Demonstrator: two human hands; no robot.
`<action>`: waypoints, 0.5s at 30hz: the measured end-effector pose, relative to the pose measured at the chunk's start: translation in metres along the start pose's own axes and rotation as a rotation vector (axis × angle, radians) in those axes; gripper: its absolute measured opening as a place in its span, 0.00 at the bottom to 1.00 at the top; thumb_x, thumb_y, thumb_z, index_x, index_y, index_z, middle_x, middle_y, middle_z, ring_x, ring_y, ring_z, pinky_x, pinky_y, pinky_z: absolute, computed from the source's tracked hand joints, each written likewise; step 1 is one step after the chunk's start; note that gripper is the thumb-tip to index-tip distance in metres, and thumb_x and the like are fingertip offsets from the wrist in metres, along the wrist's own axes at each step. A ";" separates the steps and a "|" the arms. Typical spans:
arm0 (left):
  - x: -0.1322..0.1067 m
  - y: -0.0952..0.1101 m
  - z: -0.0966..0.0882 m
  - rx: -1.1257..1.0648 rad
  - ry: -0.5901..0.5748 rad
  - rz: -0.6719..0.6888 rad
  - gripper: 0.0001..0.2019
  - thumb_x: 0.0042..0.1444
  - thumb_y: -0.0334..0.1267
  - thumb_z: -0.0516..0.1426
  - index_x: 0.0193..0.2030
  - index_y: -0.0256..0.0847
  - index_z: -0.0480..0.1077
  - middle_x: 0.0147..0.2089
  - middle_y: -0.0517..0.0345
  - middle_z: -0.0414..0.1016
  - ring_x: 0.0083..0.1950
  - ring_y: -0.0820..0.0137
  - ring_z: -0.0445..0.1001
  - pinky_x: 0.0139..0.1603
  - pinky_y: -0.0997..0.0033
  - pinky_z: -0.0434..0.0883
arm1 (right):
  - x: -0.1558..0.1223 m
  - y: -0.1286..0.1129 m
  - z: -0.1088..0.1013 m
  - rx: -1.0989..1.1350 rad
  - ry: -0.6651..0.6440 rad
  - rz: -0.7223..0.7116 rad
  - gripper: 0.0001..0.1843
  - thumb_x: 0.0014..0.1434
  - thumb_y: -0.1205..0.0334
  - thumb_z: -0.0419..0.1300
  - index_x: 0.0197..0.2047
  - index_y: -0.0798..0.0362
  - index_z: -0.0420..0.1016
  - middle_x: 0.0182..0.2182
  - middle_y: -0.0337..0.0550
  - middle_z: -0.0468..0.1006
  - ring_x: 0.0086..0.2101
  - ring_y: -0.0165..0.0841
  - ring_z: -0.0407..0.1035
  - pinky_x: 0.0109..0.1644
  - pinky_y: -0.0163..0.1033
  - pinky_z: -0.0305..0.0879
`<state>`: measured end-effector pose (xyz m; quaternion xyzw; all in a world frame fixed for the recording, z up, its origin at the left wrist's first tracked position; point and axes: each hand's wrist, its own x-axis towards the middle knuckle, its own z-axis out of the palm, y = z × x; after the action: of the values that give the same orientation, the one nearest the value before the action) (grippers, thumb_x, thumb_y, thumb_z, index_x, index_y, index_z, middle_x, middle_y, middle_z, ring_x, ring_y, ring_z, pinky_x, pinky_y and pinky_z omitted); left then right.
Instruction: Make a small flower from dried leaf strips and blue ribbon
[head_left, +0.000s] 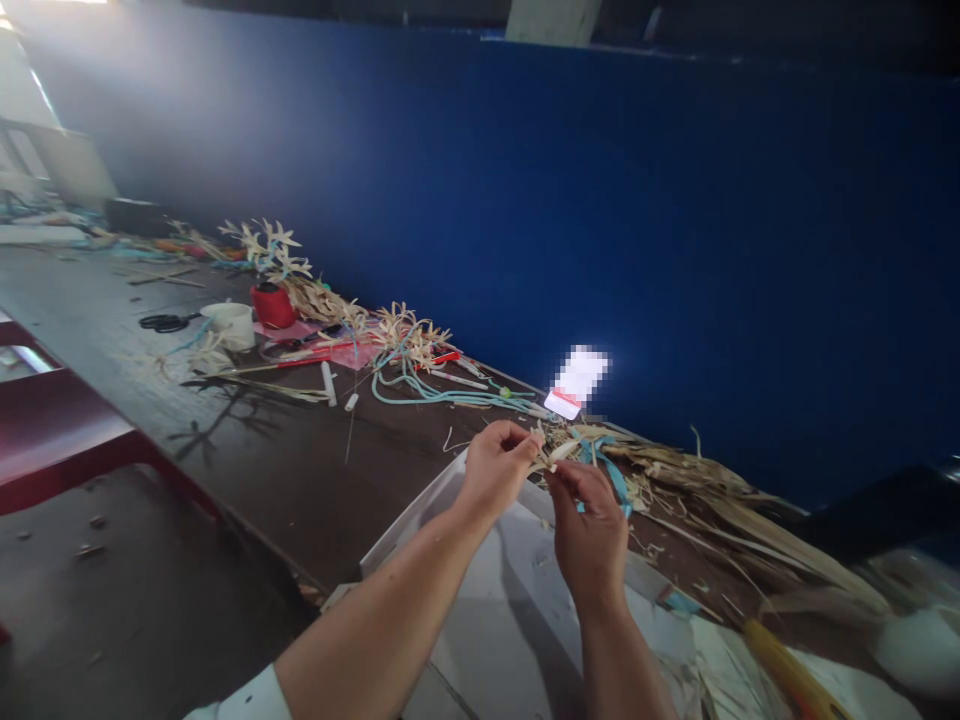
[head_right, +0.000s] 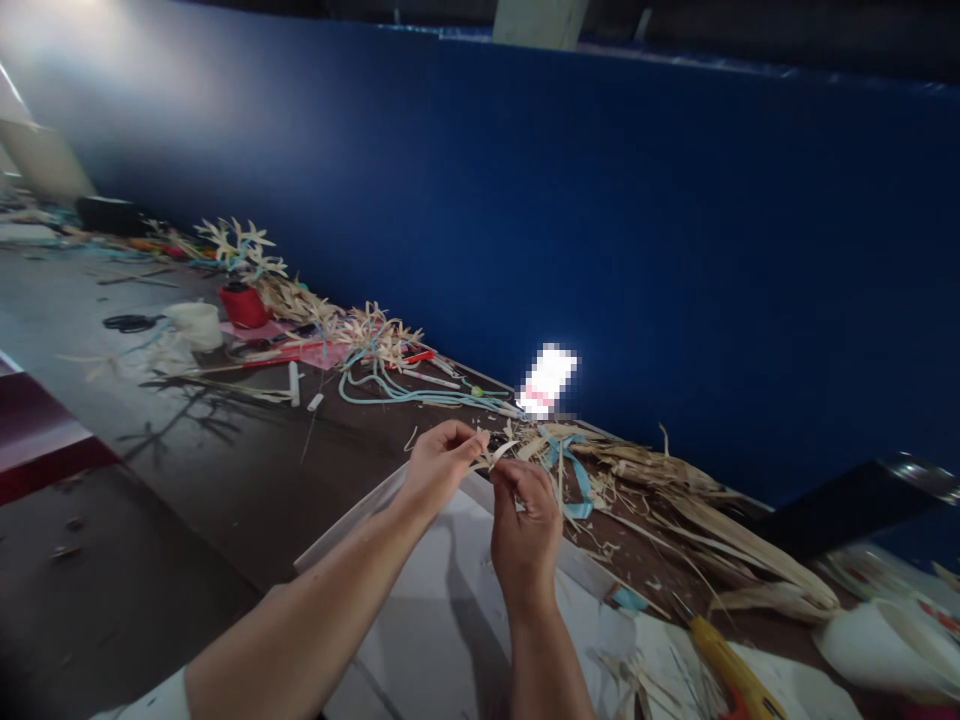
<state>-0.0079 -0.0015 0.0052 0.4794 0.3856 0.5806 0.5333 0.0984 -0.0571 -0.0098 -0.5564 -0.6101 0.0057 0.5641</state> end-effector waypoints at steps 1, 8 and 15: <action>0.000 0.001 0.000 -0.012 -0.007 -0.014 0.12 0.44 0.45 0.60 0.22 0.37 0.68 0.20 0.63 0.63 0.24 0.77 0.59 0.25 0.77 0.57 | 0.000 0.000 0.000 0.002 0.000 0.003 0.08 0.56 0.57 0.58 0.35 0.50 0.75 0.35 0.43 0.74 0.35 0.34 0.68 0.40 0.40 0.63; 0.001 0.004 0.000 -0.067 -0.008 -0.079 0.12 0.41 0.44 0.61 0.21 0.37 0.67 0.18 0.65 0.60 0.22 0.78 0.56 0.24 0.77 0.54 | -0.001 0.004 0.001 -0.026 0.005 0.000 0.11 0.57 0.55 0.57 0.36 0.51 0.76 0.36 0.44 0.75 0.37 0.36 0.68 0.41 0.41 0.64; 0.003 -0.003 -0.002 -0.082 0.016 -0.087 0.10 0.41 0.42 0.61 0.21 0.36 0.69 0.20 0.63 0.65 0.24 0.77 0.60 0.28 0.76 0.57 | -0.002 0.007 0.003 -0.049 -0.011 -0.093 0.09 0.58 0.58 0.56 0.36 0.50 0.77 0.36 0.44 0.76 0.39 0.35 0.69 0.45 0.43 0.64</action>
<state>-0.0087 0.0022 0.0026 0.4354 0.3864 0.5758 0.5741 0.1008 -0.0543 -0.0170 -0.5413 -0.6383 -0.0324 0.5464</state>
